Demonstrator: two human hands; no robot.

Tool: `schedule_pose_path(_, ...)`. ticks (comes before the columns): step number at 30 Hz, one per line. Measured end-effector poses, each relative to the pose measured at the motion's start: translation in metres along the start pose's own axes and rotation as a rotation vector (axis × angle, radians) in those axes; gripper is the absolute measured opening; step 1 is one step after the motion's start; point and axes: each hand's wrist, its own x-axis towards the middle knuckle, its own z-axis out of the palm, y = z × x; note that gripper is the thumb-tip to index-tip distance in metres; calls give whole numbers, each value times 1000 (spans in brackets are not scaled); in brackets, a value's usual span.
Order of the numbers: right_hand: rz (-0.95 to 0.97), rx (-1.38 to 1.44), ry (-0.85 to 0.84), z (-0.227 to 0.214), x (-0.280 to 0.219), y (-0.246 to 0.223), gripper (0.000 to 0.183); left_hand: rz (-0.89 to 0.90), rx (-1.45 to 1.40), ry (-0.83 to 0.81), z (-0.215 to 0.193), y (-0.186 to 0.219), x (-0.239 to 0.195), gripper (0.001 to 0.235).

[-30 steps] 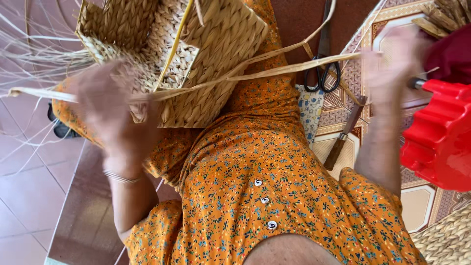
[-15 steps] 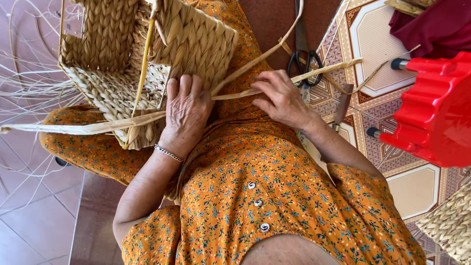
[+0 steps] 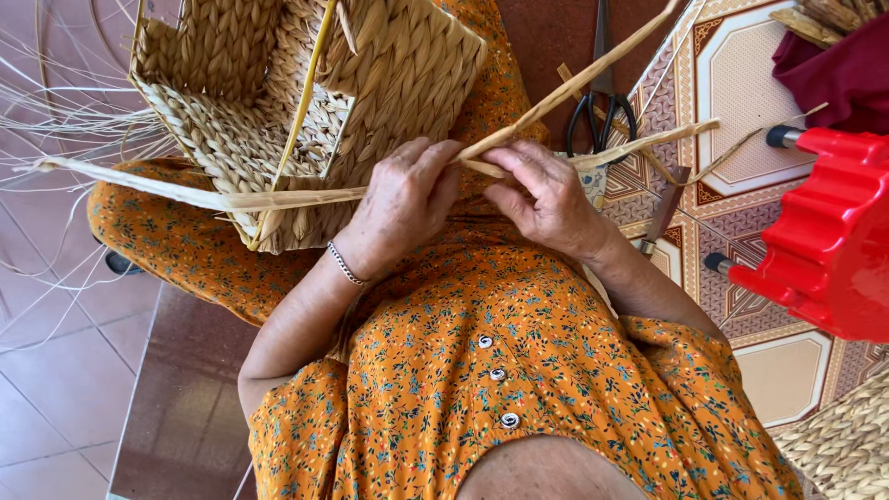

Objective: The person weaves a rectangular basket using dried palm leaves, interlacing strands along the rim and trimming excess material with scissors.

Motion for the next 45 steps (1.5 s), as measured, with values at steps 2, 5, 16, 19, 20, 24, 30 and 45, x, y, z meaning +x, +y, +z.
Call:
schedule_pose_path(2,30,-45,15,0,4,-3,35,-37,-13,-43,2,4,1,26)
schedule_pose_path(5,57,-96,47,-2,9,0,25,-100,-28,-109,5,4,1,23)
schedule_pose_path(16,64,-78,-57,26,-15,14,22,-305,-594,-5,48,-35,40,45)
schedule_pose_path(19,325,113,-107,30,-49,37,32,-409,-1038,62,65,-44,57,45)
schedule_pose_path(20,523,191,-173,25,-61,52,32,-456,-1048,32,68,-47,60,44)
schedule_pose_path(24,1040,172,-155,-5,-119,114,37,-487,-785,-12,80,-58,66,38)
schedule_pose_path(30,906,-350,141,6,-157,161,37,-401,-405,-103,97,-68,63,27)
schedule_pose_path(45,1065,153,239,-28,-112,200,75,-294,-441,-24,103,-84,69,23)
